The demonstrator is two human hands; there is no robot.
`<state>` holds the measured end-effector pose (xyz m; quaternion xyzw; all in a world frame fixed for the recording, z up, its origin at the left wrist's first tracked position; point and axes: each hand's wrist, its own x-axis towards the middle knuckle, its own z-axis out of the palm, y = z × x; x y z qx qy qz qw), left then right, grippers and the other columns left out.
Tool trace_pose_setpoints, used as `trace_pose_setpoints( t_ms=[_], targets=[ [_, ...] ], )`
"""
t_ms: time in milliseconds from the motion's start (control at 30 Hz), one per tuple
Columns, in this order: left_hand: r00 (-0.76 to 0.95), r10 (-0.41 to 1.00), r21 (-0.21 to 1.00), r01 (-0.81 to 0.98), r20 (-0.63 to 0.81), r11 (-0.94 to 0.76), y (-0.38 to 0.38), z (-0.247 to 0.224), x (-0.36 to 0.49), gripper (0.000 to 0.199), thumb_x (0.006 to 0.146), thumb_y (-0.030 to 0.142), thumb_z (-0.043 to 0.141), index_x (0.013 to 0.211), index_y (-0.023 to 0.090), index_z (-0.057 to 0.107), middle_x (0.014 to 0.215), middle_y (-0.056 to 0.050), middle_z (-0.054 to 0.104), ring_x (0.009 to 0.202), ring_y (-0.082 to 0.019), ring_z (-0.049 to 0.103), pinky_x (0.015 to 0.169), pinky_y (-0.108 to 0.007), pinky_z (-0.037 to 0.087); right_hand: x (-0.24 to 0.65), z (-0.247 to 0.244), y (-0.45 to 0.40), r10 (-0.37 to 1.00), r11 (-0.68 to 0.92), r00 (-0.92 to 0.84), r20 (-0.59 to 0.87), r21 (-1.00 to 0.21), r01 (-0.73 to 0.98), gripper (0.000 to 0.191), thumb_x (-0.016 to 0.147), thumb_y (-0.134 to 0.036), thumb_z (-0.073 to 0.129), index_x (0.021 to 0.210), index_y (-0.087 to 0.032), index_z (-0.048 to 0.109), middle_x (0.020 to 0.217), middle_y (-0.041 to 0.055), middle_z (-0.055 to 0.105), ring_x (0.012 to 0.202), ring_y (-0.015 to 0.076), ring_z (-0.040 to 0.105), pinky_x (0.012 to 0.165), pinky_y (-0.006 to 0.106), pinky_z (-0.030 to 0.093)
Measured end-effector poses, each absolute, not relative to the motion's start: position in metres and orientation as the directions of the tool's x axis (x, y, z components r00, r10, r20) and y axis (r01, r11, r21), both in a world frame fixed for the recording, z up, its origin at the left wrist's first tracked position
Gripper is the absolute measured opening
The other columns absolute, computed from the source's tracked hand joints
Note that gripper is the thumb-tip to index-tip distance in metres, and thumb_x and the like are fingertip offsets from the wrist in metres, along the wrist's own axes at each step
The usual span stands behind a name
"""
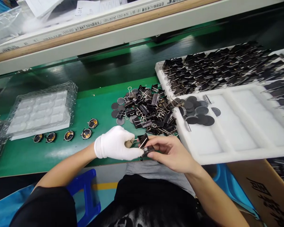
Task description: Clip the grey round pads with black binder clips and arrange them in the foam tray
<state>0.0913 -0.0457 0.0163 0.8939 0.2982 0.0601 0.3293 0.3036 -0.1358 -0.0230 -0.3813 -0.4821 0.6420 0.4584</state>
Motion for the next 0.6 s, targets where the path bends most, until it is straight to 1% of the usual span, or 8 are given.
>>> trace_pose_setpoints(
  t_ms=[133, 233, 267, 333, 400, 433, 533, 600],
  targets=[
    [0.78, 0.615, 0.605, 0.546, -0.115, -0.579, -0.049, 0.015, 0.09, 0.039, 0.073, 0.046, 0.068, 0.054, 0.02, 0.046, 0.047, 0.006, 0.046, 0.044, -0.006, 0.034, 0.046, -0.022, 0.027, 0.305, -0.025, -0.134, 0.961, -0.116, -0.273, -0.055, -0.97, -0.213, 0.016, 0.083, -0.031, 0.08, 0.094, -0.019, 0.077, 0.096, 0.0059, 0.077, 0.082, 0.0155, 0.074, 0.078, 0.029, 0.065],
    [0.76, 0.643, 0.631, 0.548, -0.101, -0.549, -0.05, 0.013, 0.092, 0.038, 0.077, 0.043, 0.063, 0.055, 0.02, 0.042, 0.046, 0.007, 0.041, 0.044, -0.006, 0.031, 0.046, -0.022, 0.025, 0.303, -0.027, -0.134, 0.964, -0.119, -0.259, -0.06, -0.968, -0.221, 0.016, 0.083, -0.03, 0.08, 0.095, -0.019, 0.076, 0.097, 0.0058, 0.076, 0.083, 0.0157, 0.074, 0.079, 0.029, 0.065],
    [0.746, 0.658, 0.633, 0.557, -0.098, -0.537, -0.051, 0.013, 0.093, 0.037, 0.078, 0.041, 0.06, 0.055, 0.02, 0.04, 0.046, 0.008, 0.037, 0.044, -0.006, 0.028, 0.046, -0.022, 0.024, 0.303, -0.027, -0.134, 0.967, -0.11, -0.248, -0.053, -0.969, -0.22, 0.016, 0.083, -0.029, 0.08, 0.095, -0.02, 0.075, 0.102, 0.0067, 0.076, 0.087, 0.0164, 0.075, 0.08, 0.03, 0.065],
    [0.709, 0.696, 0.631, 0.591, -0.109, -0.503, -0.05, 0.014, 0.094, 0.036, 0.079, 0.038, 0.057, 0.055, 0.021, 0.036, 0.047, 0.008, 0.033, 0.046, -0.006, 0.026, 0.046, -0.022, 0.023, 0.302, -0.026, -0.136, 0.979, -0.079, -0.202, -0.038, -0.977, -0.198, 0.015, 0.084, -0.03, 0.078, 0.096, -0.02, 0.073, 0.121, 0.0099, 0.072, 0.103, 0.0193, 0.073, 0.084, 0.03, 0.064],
    [0.674, 0.726, 0.63, 0.625, -0.138, -0.461, -0.049, 0.017, 0.093, 0.034, 0.08, 0.036, 0.054, 0.056, 0.021, 0.034, 0.047, 0.008, 0.032, 0.048, -0.006, 0.025, 0.047, -0.022, 0.024, 0.303, -0.022, -0.138, 0.991, -0.063, -0.129, -0.042, -0.985, -0.159, 0.015, 0.088, -0.032, 0.074, 0.099, -0.022, 0.07, 0.134, 0.0113, 0.066, 0.112, 0.021, 0.07, 0.084, 0.031, 0.064],
    [0.661, 0.733, 0.628, 0.641, -0.159, -0.442, -0.048, 0.019, 0.092, 0.034, 0.08, 0.035, 0.054, 0.057, 0.021, 0.034, 0.047, 0.008, 0.033, 0.048, -0.006, 0.026, 0.048, -0.022, 0.025, 0.304, -0.019, -0.139, 0.994, -0.067, -0.089, -0.055, -0.988, -0.137, 0.015, 0.091, -0.033, 0.071, 0.101, -0.022, 0.068, 0.132, 0.011, 0.067, 0.109, 0.0202, 0.071, 0.082, 0.031, 0.064],
    [0.655, 0.711, 0.596, 0.686, -0.257, -0.416, -0.042, 0.02, 0.084, 0.034, 0.082, 0.038, 0.055, 0.058, 0.021, 0.037, 0.048, 0.008, 0.037, 0.049, -0.007, 0.028, 0.048, -0.022, 0.026, 0.308, -0.014, -0.143, 0.996, -0.085, 0.006, -0.086, -0.995, -0.052, 0.016, 0.096, -0.035, 0.065, 0.107, -0.023, 0.065, 0.11, 0.0068, 0.072, 0.087, 0.0157, 0.071, 0.073, 0.028, 0.063],
    [0.681, 0.636, 0.569, 0.702, -0.363, -0.427, -0.036, 0.017, 0.075, 0.036, 0.085, 0.041, 0.054, 0.057, 0.02, 0.041, 0.05, 0.007, 0.038, 0.049, -0.008, 0.029, 0.048, -0.023, 0.024, 0.31, -0.014, -0.147, 0.995, -0.099, 0.02, -0.098, -0.995, 0.035, 0.02, 0.097, -0.036, 0.063, 0.114, -0.024, 0.065, 0.103, 0.005, 0.071, 0.085, 0.0158, 0.07, 0.074, 0.029, 0.062]
  ],
)
